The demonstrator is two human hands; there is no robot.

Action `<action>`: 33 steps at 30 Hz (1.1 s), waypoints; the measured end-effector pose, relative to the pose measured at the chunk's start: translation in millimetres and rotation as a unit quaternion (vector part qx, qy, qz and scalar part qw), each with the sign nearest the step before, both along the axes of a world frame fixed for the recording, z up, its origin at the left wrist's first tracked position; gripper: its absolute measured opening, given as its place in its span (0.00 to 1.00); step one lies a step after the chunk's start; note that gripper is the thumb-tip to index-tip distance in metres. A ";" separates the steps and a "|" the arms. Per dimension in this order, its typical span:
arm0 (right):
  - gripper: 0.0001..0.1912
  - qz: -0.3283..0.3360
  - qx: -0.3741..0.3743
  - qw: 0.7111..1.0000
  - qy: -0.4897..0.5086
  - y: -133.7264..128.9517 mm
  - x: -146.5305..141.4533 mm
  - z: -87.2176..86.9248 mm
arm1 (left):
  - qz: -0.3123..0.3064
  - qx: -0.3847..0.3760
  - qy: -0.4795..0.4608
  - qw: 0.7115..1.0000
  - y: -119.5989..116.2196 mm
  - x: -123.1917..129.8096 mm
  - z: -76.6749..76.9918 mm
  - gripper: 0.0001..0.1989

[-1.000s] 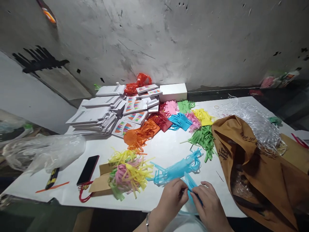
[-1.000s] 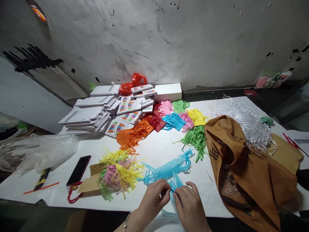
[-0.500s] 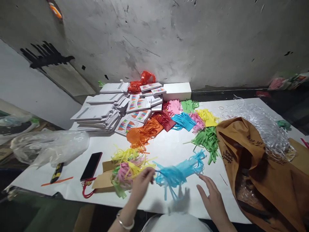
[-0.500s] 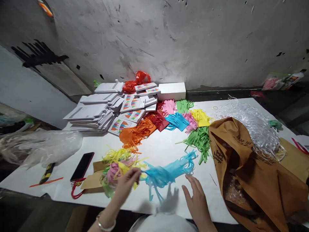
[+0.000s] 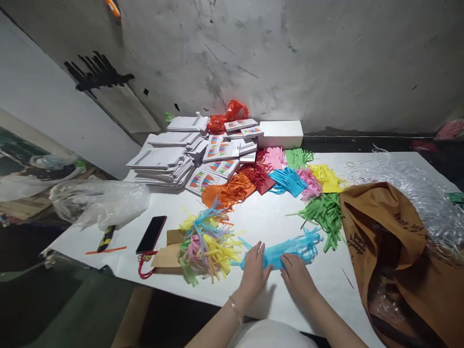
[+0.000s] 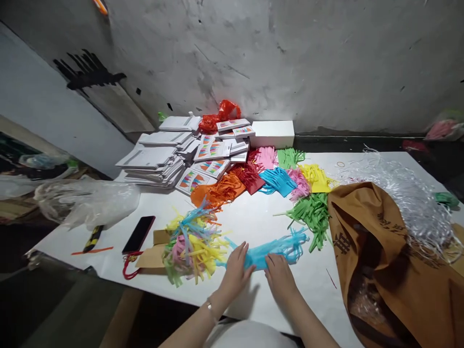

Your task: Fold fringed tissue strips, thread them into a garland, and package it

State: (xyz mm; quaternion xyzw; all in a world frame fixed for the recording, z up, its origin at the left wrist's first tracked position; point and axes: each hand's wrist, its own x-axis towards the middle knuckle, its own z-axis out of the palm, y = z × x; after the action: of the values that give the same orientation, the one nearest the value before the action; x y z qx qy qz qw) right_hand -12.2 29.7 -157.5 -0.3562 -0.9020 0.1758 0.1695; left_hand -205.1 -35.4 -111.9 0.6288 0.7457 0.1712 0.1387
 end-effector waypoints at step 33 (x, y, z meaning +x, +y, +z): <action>0.13 -0.004 0.022 0.997 0.077 -38.0 42.3 -8.8 | -0.044 -0.048 0.084 0.994 -12.5 12.3 -13.5 0.21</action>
State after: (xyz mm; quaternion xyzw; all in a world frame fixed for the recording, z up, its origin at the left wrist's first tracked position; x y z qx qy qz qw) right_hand 30.1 -8.3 -166.3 -0.3416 -0.8884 0.1824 0.2467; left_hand -192.8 -47.9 -125.4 0.6655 0.7340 0.0757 0.1125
